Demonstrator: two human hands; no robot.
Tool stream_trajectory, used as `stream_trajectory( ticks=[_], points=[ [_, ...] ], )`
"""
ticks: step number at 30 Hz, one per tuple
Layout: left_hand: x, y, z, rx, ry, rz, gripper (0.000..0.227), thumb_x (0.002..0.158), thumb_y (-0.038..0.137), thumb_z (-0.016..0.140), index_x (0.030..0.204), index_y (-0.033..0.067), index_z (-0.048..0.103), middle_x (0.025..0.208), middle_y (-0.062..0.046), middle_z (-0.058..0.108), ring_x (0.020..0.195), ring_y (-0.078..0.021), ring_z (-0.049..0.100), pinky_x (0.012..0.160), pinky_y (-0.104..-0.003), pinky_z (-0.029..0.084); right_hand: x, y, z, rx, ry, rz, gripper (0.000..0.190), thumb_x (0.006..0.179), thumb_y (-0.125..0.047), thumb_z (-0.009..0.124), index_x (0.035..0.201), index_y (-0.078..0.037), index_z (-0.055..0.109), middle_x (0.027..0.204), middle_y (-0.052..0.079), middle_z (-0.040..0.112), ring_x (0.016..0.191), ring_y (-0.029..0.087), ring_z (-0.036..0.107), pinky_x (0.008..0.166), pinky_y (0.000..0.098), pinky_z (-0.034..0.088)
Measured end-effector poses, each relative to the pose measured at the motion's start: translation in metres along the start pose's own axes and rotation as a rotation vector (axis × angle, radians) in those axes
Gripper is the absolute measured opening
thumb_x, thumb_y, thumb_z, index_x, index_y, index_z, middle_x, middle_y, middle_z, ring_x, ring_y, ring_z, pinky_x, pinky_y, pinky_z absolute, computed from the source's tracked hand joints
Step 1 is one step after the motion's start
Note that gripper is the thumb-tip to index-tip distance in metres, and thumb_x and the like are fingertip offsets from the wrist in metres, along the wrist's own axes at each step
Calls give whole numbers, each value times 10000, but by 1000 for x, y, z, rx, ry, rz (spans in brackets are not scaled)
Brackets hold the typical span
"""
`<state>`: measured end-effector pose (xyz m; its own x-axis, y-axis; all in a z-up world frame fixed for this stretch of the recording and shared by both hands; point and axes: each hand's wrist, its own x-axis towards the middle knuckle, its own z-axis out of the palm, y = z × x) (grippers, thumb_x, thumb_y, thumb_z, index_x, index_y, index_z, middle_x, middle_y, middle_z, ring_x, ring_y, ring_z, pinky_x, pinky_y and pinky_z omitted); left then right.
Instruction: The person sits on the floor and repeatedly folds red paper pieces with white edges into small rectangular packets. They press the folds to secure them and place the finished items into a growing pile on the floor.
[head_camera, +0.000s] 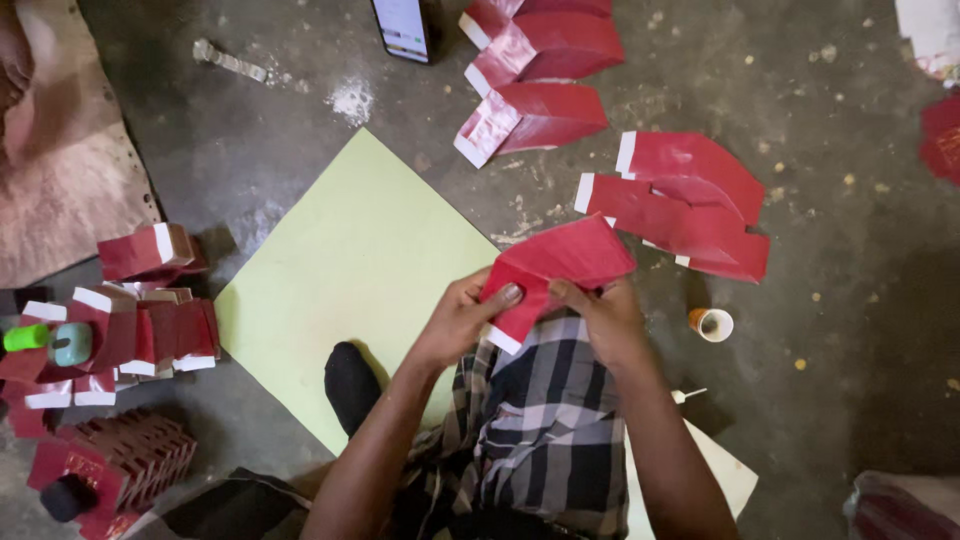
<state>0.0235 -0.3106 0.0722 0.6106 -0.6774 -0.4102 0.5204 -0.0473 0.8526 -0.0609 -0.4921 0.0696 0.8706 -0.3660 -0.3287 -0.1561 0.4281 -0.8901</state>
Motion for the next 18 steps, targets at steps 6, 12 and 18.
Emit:
stream_trajectory(
  ticks=[6,12,18],
  points=[
    [27,0,-12,14,145,-86,390,981,224,679,1305,6,661,1074,-41,758,910,-94,696,803,-285,581,20,8,11,-496,129,-450,192,933,-52,762,1102,28,717,1027,82,775,897,128,757,780,260,603],
    [80,-2,-48,229,155,-27,312,985,225,706,1219,19,714,1043,-21,770,902,-63,676,824,-265,570,93,23,-3,-117,78,195,143,882,-65,784,1000,15,774,902,78,801,731,150,757,657,272,578],
    [158,-2,-73,594,257,-43,356,923,321,753,1150,46,749,901,-68,765,781,-120,672,732,-300,544,166,73,-12,-236,152,61,194,877,-100,834,1032,0,774,924,34,764,742,95,668,632,267,514]
  ],
)
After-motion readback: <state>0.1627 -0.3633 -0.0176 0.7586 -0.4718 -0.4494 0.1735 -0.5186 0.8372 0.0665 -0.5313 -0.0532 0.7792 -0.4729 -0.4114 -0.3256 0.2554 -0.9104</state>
